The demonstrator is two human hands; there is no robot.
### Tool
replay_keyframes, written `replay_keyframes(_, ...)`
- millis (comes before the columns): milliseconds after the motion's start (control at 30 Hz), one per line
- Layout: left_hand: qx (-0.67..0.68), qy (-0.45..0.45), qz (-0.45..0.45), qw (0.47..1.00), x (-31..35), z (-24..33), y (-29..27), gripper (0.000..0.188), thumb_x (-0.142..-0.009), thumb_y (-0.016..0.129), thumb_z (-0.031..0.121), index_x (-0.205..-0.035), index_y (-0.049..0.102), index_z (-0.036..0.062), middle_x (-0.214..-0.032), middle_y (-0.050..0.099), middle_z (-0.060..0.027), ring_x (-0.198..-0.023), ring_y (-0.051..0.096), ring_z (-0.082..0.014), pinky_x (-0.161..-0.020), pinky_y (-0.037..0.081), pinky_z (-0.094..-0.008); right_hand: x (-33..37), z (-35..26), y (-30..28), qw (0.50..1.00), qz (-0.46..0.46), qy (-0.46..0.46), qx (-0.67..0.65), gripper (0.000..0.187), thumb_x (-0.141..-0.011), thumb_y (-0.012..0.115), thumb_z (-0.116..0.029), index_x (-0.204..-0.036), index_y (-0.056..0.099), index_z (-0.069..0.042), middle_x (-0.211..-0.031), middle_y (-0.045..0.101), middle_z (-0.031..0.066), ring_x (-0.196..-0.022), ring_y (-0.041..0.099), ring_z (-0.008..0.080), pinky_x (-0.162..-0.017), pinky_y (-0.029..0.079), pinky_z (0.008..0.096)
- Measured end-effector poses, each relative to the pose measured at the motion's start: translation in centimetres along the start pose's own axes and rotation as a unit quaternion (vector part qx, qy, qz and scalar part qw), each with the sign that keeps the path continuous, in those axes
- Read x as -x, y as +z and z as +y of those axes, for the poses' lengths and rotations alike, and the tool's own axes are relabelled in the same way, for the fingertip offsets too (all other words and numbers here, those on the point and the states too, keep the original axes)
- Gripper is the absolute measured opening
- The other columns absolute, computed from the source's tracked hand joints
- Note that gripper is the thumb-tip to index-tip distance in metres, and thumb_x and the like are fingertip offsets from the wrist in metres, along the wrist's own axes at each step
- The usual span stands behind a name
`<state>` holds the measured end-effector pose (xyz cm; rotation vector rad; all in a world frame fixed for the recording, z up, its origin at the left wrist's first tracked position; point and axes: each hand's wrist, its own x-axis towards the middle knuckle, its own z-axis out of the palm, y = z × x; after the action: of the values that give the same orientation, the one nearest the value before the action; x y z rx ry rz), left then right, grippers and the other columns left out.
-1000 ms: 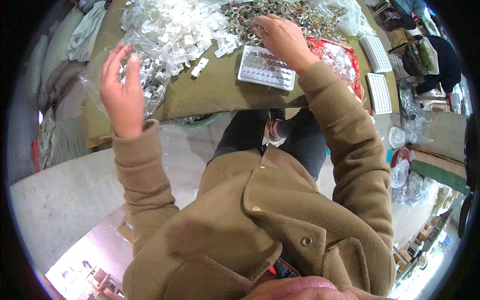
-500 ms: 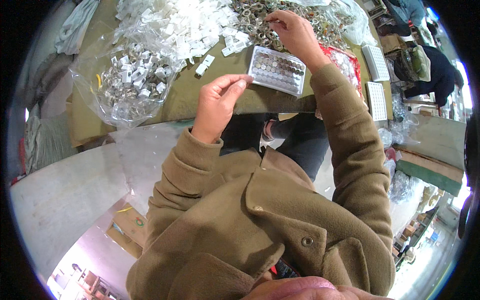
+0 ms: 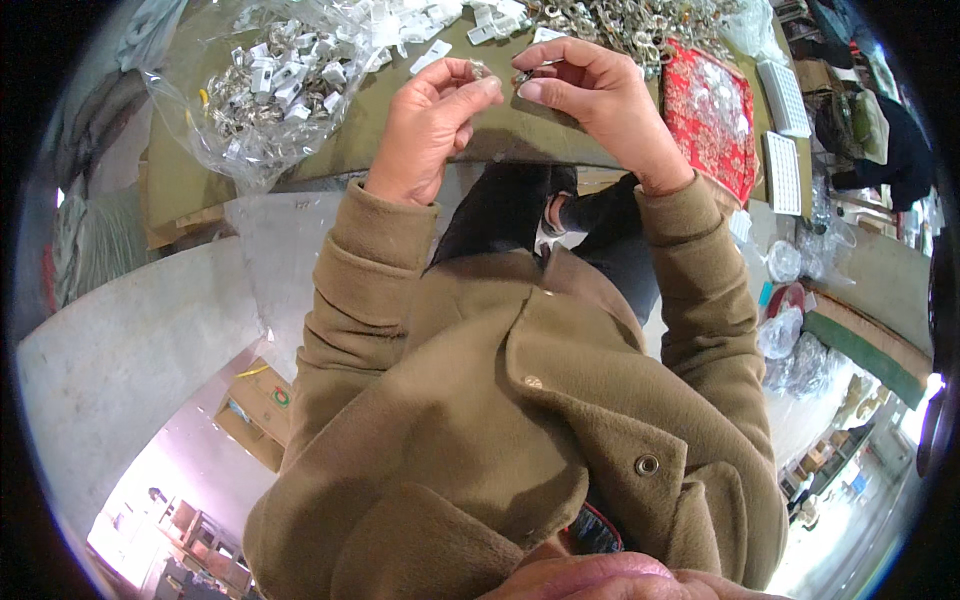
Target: The person unpacks small white plastic LED modules from a bag and repeatedly inserts metal keyring-style clips into the modules, testing each by pressing a button to light a blue LED. The person places the assembled units on a red cloth on the table.
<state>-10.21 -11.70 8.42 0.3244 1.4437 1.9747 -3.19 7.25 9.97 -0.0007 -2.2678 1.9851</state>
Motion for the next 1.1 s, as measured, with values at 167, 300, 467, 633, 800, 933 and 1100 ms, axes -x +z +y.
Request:
replay_keyframes(167, 0.025, -0.013, -0.021, 0.999, 1.1, -0.1, 1.4, 0.008, -0.092, 0.062, 0.013, -0.094, 0.056, 0.0095, -0.088, 0.064, -0.0028, -0.048, 0.034, 0.0021, -0.041, 0.027, -0.0119, 2.3, 0.9, -0.2, 0.996, 0.035, -0.004, -0.077, 0.018, -0.087, 0.067, -0.005, -0.104, 0.069, 0.0, -0.094, 0.068, 0.0013, -0.088, 0.061, 0.0074, -0.08, 0.05, 0.022)
replay_keyframes(300, 0.092, -0.048, -0.049, 0.993, 2.3, 0.0, 1.9, 0.006, -0.093, 0.061, 0.014, -0.092, 0.055, 0.0108, -0.089, 0.065, -0.0041, -0.046, 0.033, 0.0021, -0.04, 0.026, -0.0122, 4.2, 1.3, -0.2, 0.989, 0.108, -0.057, -0.086, 0.017, -0.087, 0.065, -0.001, -0.103, 0.069, 0.0, -0.095, 0.068, 0.0015, -0.09, 0.061, 0.0074, -0.082, 0.05, 0.0224)
replay_keyframes(467, 0.141, -0.154, -0.023, 0.978, 2.6, -1.2, 3.1, 0.006, -0.094, 0.06, 0.015, -0.095, 0.056, 0.0106, -0.096, 0.066, -0.0053, -0.045, 0.033, 0.0023, -0.04, 0.025, -0.0123, 5.5, 1.3, -0.3, 0.965, 0.181, -0.17, 0.084, 0.014, -0.083, 0.066, 0.0, -0.097, 0.069, -0.002, -0.092, 0.067, 0.0066, -0.086, 0.064, 0.0148, -0.078, 0.05, 0.0257)
replay_keyframes(633, -0.12, -0.056, -0.07, 0.989, 3.0, -1.8, 4.4, 0.019, -0.094, 0.06, 0.014, -0.111, 0.06, 0.0061, -0.107, 0.067, -0.005, -0.05, 0.035, 0.0037, -0.041, 0.027, -0.0125, 7.2, 1.2, -1.3, 0.964, 0.14, -0.17, 0.148, 0.016, -0.082, 0.066, 0.0, -0.098, 0.069, -0.002, -0.091, 0.066, 0.0083, -0.086, 0.064, 0.0194, -0.078, 0.05, 0.0278)
replay_keyframes(800, -0.08, -0.089, -0.083, 0.989, 2.8, -1.8, 4.7, 0.016, -0.094, 0.06, 0.014, -0.106, 0.062, 0.0042, -0.091, 0.065, 0.0008, -0.053, 0.039, 0.0026, -0.044, 0.03, -0.0121, 7.9, 1.2, -1.2, 0.965, 0.126, -0.171, 0.157, 0.022, -0.083, 0.065, 0.002, -0.105, 0.067, -0.003, -0.095, 0.065, 0.0076, -0.089, 0.063, 0.0188, -0.079, 0.05, 0.028)
replay_keyframes(933, 0.087, -0.205, -0.101, 0.97, 2.6, -2.0, 4.5, 0.012, -0.094, 0.06, 0.014, -0.101, 0.062, 0.0049, -0.077, 0.056, 0.0044, -0.051, 0.039, 0.0006, -0.045, 0.03, -0.0137, 8.7, 0.7, -1.8, 0.97, 0.099, -0.146, 0.167, 0.03, -0.086, 0.063, 0.005, -0.114, 0.065, -0.003, -0.102, 0.064, 0.0054, -0.093, 0.062, 0.0141, -0.081, 0.05, 0.025)
replay_keyframes(1100, 0.153, -0.199, -0.079, 0.965, 2.9, -2.9, 5.0, 0.007, -0.092, 0.061, 0.012, -0.095, 0.062, 0.0061, -0.07, 0.049, 0.0059, -0.051, 0.037, -0.0008, -0.044, 0.029, -0.0158, 8.6, 1.1, -1.7, 0.942, 0.139, -0.195, 0.236, 0.029, -0.083, 0.068, 0.0, -0.112, 0.065, -0.004, -0.096, 0.064, 0.0056, -0.086, 0.064, 0.0146, -0.076, 0.051, 0.0254)
